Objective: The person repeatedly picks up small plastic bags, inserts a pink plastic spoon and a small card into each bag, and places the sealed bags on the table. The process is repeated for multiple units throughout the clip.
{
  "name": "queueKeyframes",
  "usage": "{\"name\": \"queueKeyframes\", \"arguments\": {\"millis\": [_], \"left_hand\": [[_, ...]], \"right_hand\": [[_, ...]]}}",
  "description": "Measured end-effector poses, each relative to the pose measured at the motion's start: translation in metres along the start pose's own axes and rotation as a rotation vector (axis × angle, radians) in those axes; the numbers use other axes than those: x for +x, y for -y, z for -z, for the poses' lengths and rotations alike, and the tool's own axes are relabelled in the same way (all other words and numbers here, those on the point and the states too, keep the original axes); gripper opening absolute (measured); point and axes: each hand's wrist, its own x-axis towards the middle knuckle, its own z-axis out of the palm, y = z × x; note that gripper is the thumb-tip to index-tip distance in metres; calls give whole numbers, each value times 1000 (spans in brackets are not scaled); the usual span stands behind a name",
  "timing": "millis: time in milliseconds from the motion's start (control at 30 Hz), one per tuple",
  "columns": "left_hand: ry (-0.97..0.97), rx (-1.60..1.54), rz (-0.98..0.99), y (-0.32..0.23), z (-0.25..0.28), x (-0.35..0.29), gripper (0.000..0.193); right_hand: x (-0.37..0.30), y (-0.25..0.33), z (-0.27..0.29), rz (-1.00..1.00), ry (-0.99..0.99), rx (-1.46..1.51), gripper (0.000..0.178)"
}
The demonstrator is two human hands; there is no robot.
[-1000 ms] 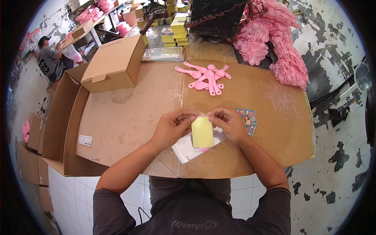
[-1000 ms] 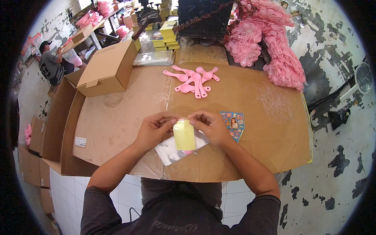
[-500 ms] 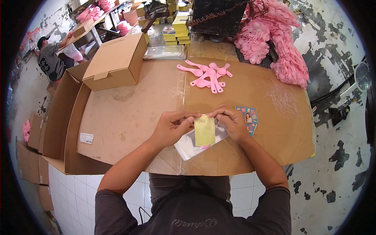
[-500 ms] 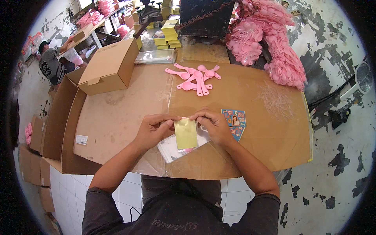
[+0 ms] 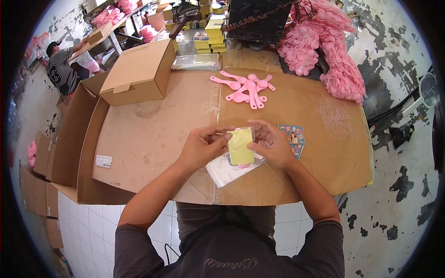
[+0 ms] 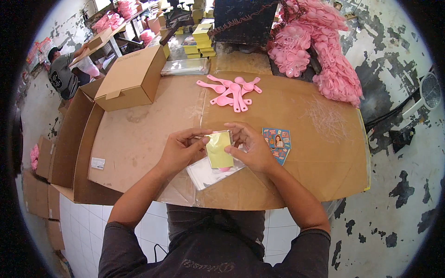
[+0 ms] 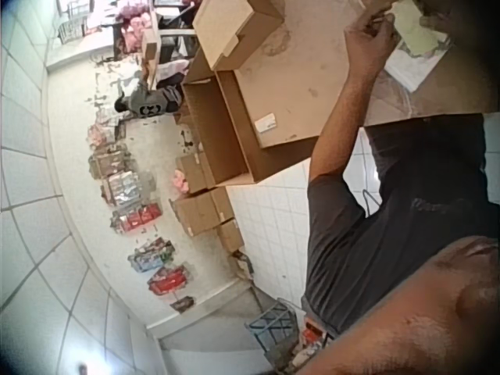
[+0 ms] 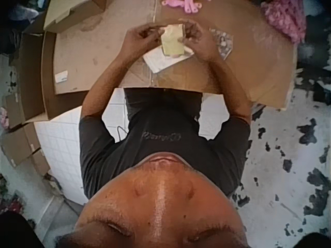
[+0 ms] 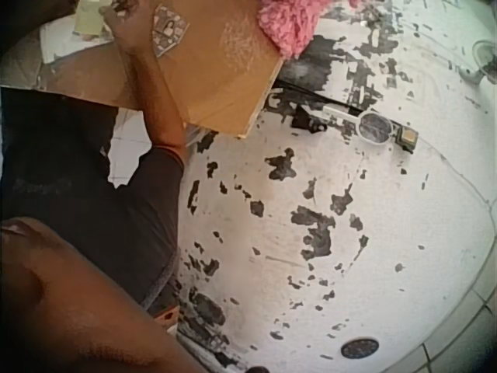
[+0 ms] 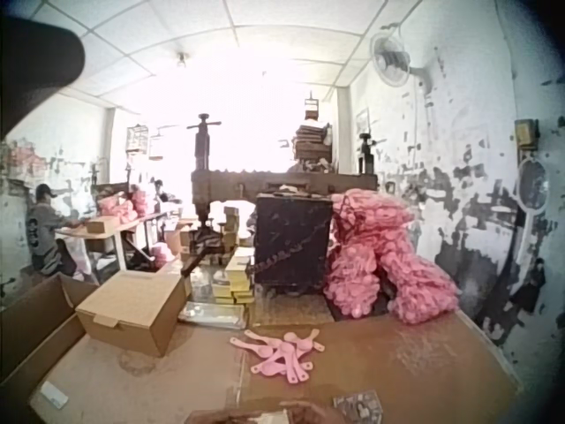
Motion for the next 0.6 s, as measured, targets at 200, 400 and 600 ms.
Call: {"name": "queueKeyframes", "arguments": {"millis": [200, 400, 600], "left_hand": [[12, -10, -199, 3, -8, 1, 41], [46, -29, -77, 7, 1, 3, 37], [3, -48, -55, 0, -4, 2, 36]], "right_hand": [[-2, 7, 0, -62, -18, -17, 58], [12, 10, 31, -4, -83, -291, 42], [87, 6, 182, -242, -401, -361, 66]]}}
